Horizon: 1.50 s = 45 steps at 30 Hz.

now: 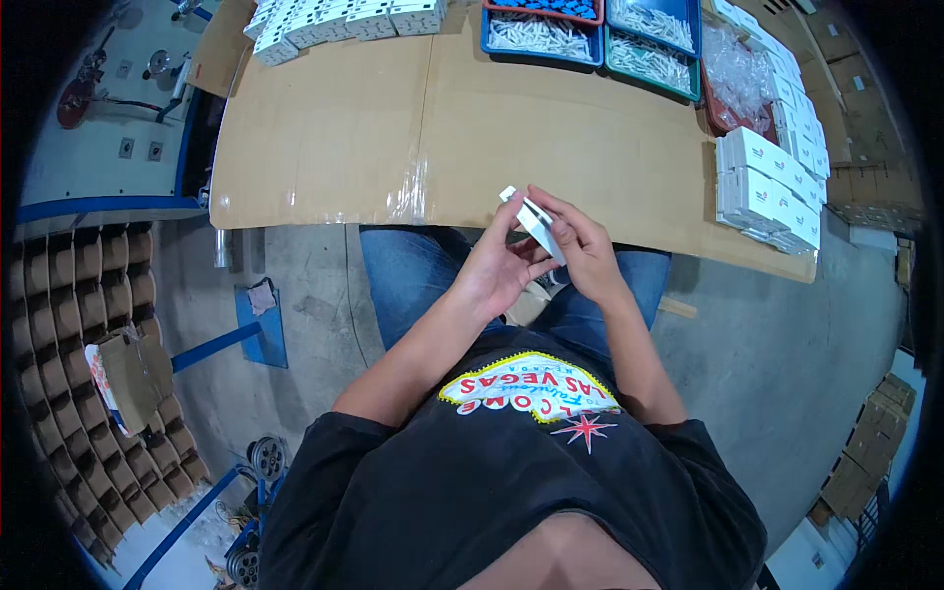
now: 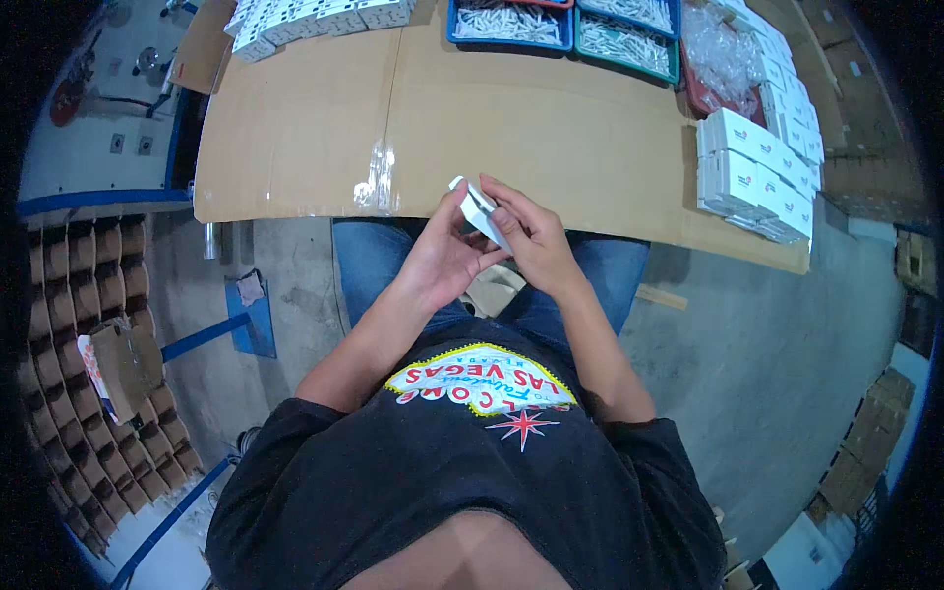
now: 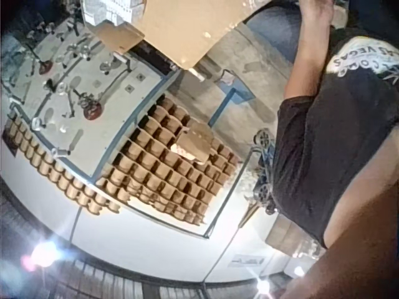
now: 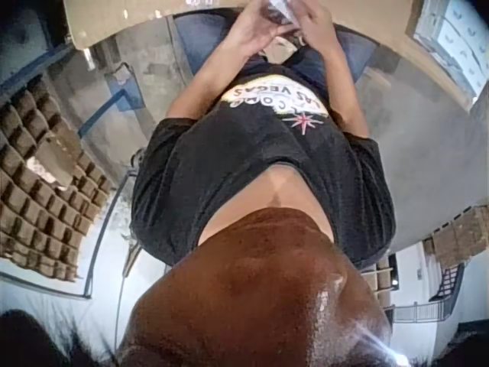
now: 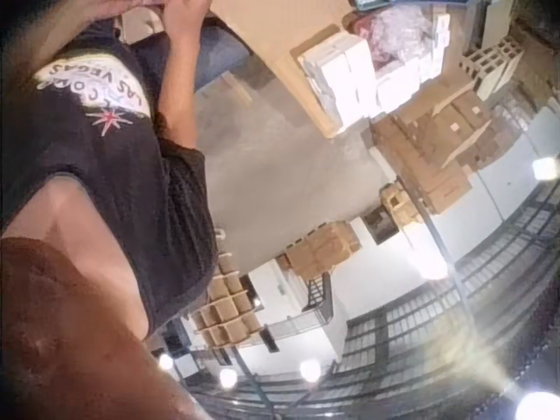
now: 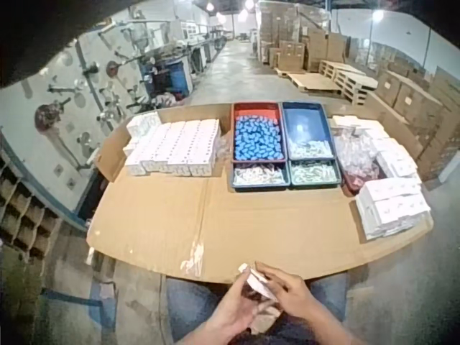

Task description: Assembling small white cardboard boxes and placing blue and white plastic components inside them.

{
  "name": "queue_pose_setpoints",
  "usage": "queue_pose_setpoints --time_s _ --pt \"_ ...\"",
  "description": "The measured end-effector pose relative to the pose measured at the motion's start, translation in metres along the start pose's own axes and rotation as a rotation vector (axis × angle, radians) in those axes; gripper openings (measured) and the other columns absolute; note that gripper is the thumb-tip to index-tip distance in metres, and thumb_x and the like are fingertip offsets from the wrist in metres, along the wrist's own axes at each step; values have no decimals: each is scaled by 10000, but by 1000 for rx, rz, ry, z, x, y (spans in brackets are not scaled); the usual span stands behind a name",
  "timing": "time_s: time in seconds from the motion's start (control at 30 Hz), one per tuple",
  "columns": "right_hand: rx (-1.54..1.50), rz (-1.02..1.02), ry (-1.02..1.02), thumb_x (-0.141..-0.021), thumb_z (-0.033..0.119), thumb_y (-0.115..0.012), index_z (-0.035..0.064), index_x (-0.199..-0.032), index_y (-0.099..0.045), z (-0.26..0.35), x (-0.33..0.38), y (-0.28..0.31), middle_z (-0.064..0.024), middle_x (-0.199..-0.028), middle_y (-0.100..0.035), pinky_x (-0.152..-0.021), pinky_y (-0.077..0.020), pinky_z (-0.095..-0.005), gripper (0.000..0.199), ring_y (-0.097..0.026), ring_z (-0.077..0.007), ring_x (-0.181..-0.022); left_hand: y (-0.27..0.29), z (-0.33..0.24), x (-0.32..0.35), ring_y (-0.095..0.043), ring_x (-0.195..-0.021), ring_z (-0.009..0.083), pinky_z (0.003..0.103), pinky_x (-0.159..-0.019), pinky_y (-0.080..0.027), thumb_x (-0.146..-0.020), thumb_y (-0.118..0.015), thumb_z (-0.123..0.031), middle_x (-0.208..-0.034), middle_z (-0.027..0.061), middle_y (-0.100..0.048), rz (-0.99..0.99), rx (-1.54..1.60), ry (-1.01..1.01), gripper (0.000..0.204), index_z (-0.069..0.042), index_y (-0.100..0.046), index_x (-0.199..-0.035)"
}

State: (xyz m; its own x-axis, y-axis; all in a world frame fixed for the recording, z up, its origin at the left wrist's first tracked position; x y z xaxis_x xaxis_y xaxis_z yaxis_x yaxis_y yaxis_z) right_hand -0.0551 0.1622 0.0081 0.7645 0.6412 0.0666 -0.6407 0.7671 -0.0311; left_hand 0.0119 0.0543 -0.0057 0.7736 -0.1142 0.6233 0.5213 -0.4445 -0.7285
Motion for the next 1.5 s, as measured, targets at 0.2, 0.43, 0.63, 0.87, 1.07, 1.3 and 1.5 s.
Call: queue_pose_setpoints --time_s 0.2,0.43,0.63,0.87,1.07,1.3,1.5 --pt "-39 -125 -58 -1116 293 -471 -18 -1357 -628 -4 1 17 -130 -1316 -680 -1004 -500 -310 423 -641 -165 -1162 -11 -6 6 -671 -1062 217 432 -989 -566 -993 -586 -590 -1115 111 -617 -5 52 10 580 -59 -605 -1224" --pt "25 -152 -10 -1103 263 -504 -34 -1279 -663 -3 -1 24 -115 -1238 -712 -936 -524 -285 380 -662 -131 -1068 -14 -9 6 -698 -1050 239 428 -972 -578 -991 -555 -628 -1139 126 -648 51 68 25 629 -39 -621 -1203" --pt "3 -164 -94 -1080 183 -537 -37 -1260 -668 -8 1 28 -88 -1179 -721 -962 -516 -288 314 -657 -138 -1100 -20 -10 10 -699 -1064 235 410 -979 -574 -997 -567 -593 -1202 110 -667 127 64 11 608 -51 -602 -1272" --pt "-165 -131 -26 -1052 73 -526 -24 -1379 -600 21 3 27 -94 -1286 -676 -1037 -497 -312 350 -629 -155 -1188 -39 -23 27 -396 -1466 240 417 -1219 -333 -757 -837 0 -1535 109 -429 462 -771 -532 956 -58 -337 -1570" --pt "-227 -68 3 -1026 16 -508 -27 -1394 -586 37 2 25 -123 -1350 -655 -1073 -478 -321 378 -627 -181 -1224 -42 -24 33 -374 -1478 251 421 -1240 -304 -753 -841 -15 -1579 120 -351 472 -941 -693 987 -68 -306 -1581" --pt "-213 -73 24 -1014 33 -539 -19 -1453 -521 41 1 20 -138 -1463 -576 -1126 -429 -348 442 -557 -208 -1332 -40 -25 32 -415 -1446 241 404 -1207 -359 -794 -823 -30 -1522 114 -415 442 -788 -689 933 -63 -317 -1577" --pt "48 16 92 -887 74 -722 94 -1496 -512 59 7 9 -137 -1616 -421 -1219 -305 -436 645 -370 -276 -1508 -5 -28 12 -640 -1189 243 442 -1067 -481 -1012 -593 -444 -1307 148 -632 125 -297 -321 578 -58 -504 -1434"
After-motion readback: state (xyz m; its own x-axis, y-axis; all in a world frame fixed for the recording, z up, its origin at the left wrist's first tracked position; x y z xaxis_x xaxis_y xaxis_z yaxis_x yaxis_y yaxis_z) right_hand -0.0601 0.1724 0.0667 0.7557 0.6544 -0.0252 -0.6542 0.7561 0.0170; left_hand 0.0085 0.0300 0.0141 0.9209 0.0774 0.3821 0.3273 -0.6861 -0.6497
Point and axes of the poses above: each hand's wrist, its own x-axis away from the middle knuckle, its own y-axis out of the back of the hand, z = x × y, the point moved 6 cm from there along -x, towards the middle knuckle
